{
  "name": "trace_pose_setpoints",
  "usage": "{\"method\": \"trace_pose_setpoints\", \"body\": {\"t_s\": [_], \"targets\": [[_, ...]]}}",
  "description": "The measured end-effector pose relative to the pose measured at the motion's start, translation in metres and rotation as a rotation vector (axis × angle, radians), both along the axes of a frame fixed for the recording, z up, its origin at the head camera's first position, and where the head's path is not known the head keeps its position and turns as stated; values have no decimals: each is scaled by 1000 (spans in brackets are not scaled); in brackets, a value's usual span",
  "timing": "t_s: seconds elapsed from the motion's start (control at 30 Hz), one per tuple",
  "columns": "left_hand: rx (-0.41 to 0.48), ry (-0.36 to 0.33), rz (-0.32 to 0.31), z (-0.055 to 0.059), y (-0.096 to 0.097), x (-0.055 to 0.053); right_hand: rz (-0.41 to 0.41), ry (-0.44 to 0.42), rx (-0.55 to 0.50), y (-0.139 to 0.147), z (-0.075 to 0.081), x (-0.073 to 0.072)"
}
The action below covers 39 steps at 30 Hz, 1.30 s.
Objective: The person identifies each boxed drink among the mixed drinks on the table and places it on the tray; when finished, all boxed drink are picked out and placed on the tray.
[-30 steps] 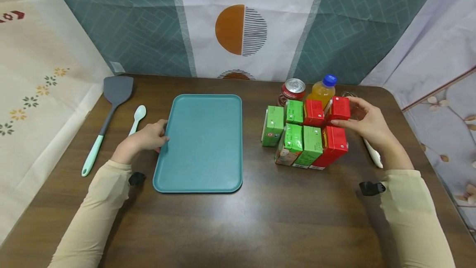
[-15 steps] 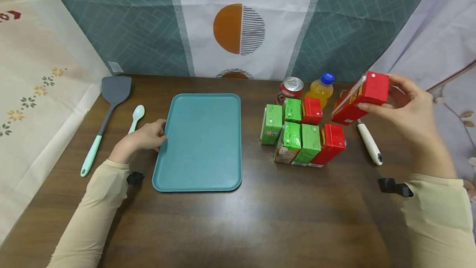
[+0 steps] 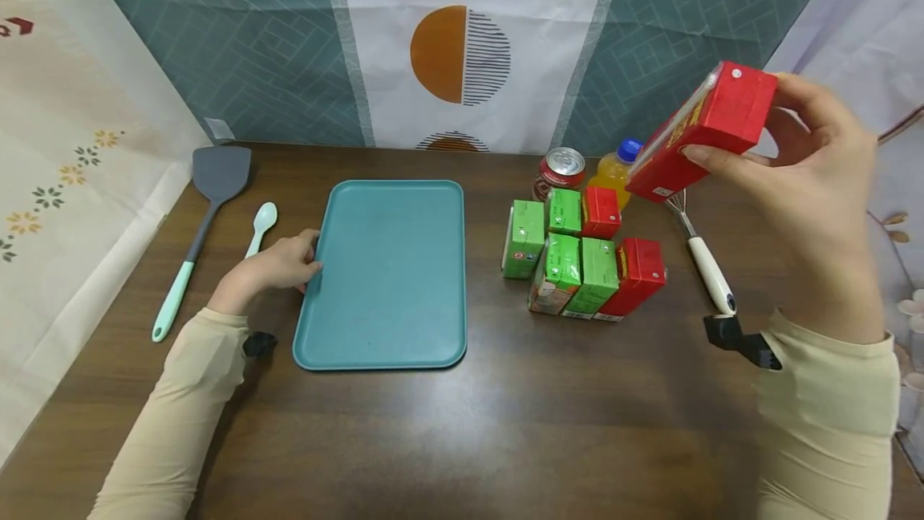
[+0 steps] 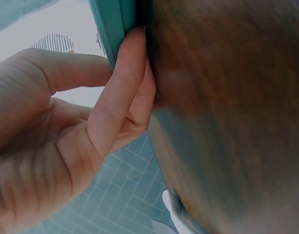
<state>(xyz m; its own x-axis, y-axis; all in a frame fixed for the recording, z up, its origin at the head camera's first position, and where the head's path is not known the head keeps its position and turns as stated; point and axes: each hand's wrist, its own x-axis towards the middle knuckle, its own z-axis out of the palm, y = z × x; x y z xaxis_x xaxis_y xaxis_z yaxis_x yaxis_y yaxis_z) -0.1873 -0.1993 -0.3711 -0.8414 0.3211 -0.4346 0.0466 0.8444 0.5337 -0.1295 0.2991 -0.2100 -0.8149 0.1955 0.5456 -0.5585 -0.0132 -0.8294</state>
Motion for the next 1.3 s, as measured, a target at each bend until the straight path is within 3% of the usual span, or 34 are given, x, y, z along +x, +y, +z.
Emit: {"method": "trace_pose_setpoints", "body": {"t_s": [0.1, 0.23, 0.4, 0.57, 0.7, 0.9, 1.1, 1.2, 1.3], "targets": [[2, 1, 4, 2, -3, 0, 2, -9, -29, -33, 7, 7], [-5, 9, 4, 4, -7, 0, 74, -14, -27, -76, 8, 9], [0, 3, 10, 0, -9, -1, 192, -24, 65, -114, -7, -4], [27, -4, 21, -1, -5, -1, 213, -72, 183, -146, -27, -21], [23, 0, 17, 2, 1, 0, 191, -157, 248, -172, -45, -37], [6, 3, 20, 0, 2, 1, 183, -316, 336, -216, -85, -61], [-4, -21, 40, -1, 4, 1, 320, -544, 360, -253, -113, -76], [1, -19, 47, -1, 4, 1, 386, -581, 311, -267, -120, -83], [-4, -8, 49, 0, 3, 1, 399, -582, 270, -279, -123, -92]]}}
